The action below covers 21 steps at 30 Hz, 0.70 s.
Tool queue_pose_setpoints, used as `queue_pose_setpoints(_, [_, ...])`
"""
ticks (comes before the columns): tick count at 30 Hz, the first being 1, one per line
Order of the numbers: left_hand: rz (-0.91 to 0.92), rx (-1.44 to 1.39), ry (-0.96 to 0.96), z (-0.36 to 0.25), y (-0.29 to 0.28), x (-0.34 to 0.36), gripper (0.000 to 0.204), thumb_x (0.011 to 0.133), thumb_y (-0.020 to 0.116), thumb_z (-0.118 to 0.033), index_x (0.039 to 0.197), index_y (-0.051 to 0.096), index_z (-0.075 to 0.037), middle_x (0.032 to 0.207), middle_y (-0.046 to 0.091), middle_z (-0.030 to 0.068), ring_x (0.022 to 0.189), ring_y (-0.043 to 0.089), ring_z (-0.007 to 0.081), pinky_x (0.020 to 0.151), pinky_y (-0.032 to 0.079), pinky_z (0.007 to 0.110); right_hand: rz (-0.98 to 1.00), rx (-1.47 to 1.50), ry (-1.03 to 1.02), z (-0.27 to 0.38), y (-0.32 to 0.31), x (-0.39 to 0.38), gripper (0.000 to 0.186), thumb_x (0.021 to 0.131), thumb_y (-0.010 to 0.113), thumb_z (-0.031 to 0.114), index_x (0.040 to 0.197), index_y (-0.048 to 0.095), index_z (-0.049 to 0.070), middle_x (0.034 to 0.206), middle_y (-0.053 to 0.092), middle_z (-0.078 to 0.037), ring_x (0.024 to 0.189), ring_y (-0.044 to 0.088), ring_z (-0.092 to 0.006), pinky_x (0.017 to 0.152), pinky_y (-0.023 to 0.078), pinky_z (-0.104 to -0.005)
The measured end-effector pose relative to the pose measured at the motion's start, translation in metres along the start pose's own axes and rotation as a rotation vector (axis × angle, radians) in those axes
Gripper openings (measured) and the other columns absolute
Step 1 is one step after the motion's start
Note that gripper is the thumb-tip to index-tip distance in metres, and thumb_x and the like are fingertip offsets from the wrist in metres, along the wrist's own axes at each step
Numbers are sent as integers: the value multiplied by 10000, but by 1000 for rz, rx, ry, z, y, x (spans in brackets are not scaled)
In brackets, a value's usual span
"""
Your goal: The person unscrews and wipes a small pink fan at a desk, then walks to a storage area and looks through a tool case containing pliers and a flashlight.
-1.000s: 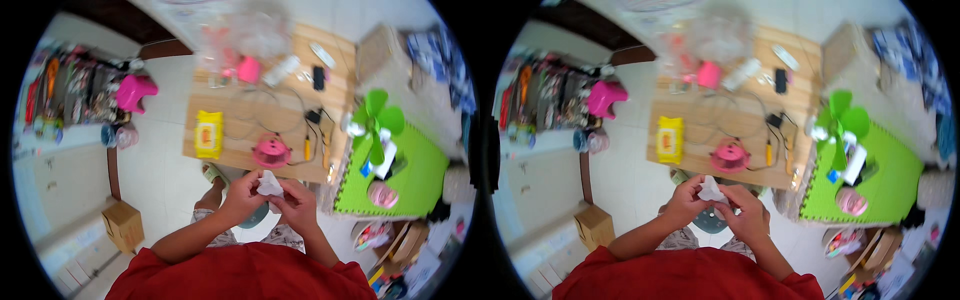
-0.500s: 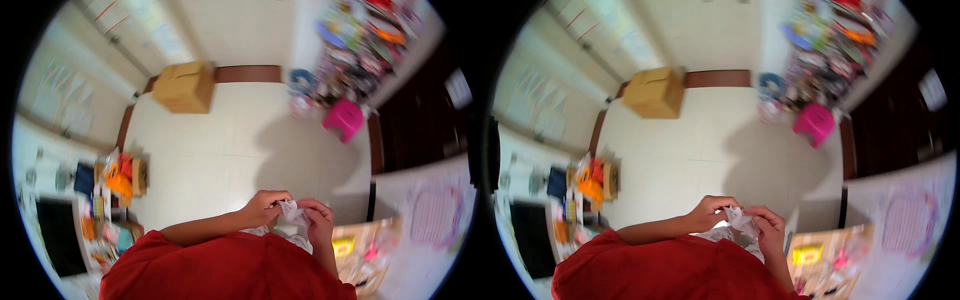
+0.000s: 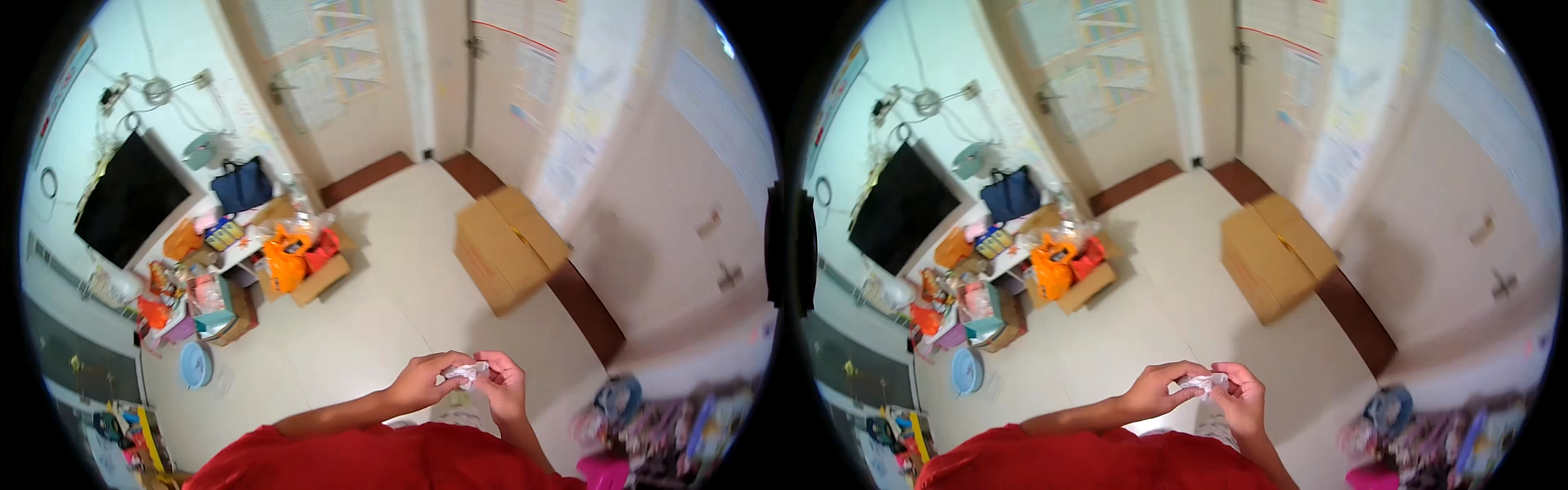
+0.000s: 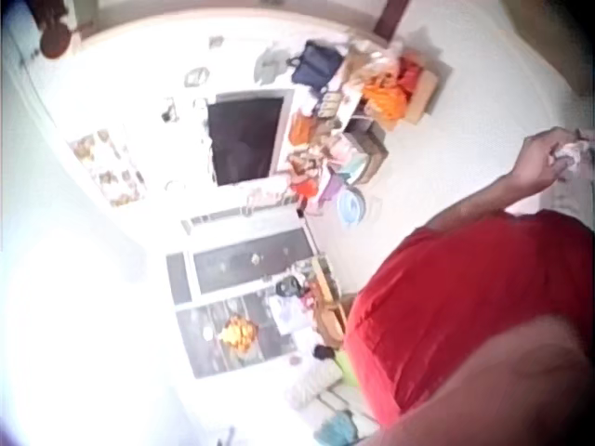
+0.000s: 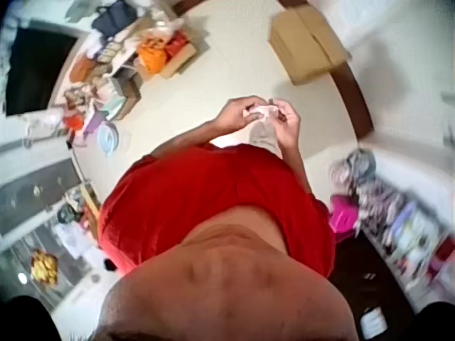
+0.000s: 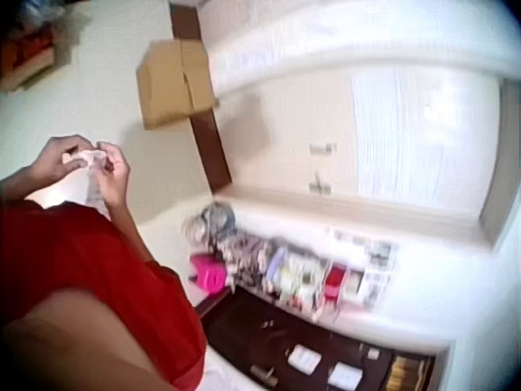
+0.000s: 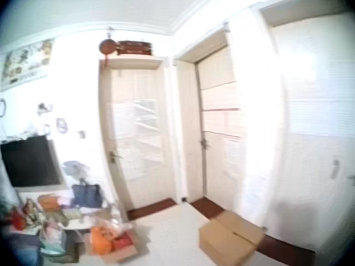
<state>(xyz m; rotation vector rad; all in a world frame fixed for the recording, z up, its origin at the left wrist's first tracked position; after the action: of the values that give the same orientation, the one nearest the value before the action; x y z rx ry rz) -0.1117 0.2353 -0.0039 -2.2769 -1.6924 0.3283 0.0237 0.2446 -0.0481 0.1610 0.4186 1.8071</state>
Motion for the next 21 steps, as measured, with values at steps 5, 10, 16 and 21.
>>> queue_pose_setpoints(5, [-495, -99, -118, 60, -199, 41, 272, 757, 641, 13, 1019, 565, 1, 923, 625, 78, 827, 589, 122, 760, 482, 259, 536, -149, 282, 2, 158, 193, 355, 779, 566, -12, 1127, 502, -19, 962, 589, -56, 812, 550, -78, 719, 438, -209])
queue_pose_setpoints(10, [-821, -32, -139, 143, -383, 106, 151, 778, 614, -25, 919, 561, -14, 782, 595, 60, 681, 546, 116, 635, 449, 237, 786, -198, 338, -23, 302, 375, 380, 789, 563, 1, 1158, 479, -26, 982, 581, -47, 855, 541, -77, 738, 438, -213])
queue_pose_setpoints(16, [-923, -405, 16, 195, -568, 208, 130, 830, 563, -47, 889, 447, -43, 896, 546, 34, 772, 491, 67, 655, 420, 213, 905, -146, 339, -11, 420, 565, 432, 819, 591, 64, 1212, 436, -22, 1067, 548, -54, 931, 530, -98, 790, 434, -234])
queue_pose_setpoints(21, [-992, -379, -14, 213, -712, 301, 159, 824, 561, -27, 899, 423, -51, 915, 552, 58, 795, 511, 81, 694, 429, 215, 777, -315, 278, 2, 449, 776, 363, 849, 566, 118, 1172, 476, -22, 1123, 543, -49, 955, 535, -114, 798, 425, -239])
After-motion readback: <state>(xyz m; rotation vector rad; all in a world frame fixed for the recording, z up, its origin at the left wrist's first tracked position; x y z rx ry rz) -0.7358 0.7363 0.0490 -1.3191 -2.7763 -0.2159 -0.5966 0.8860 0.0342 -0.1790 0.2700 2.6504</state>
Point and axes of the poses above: each hand's wrist, its own x-axis towards the middle knuckle, its own y-axis out of the palm, z = x × y, the point moved 6 cm from there along x, towards the middle knuckle
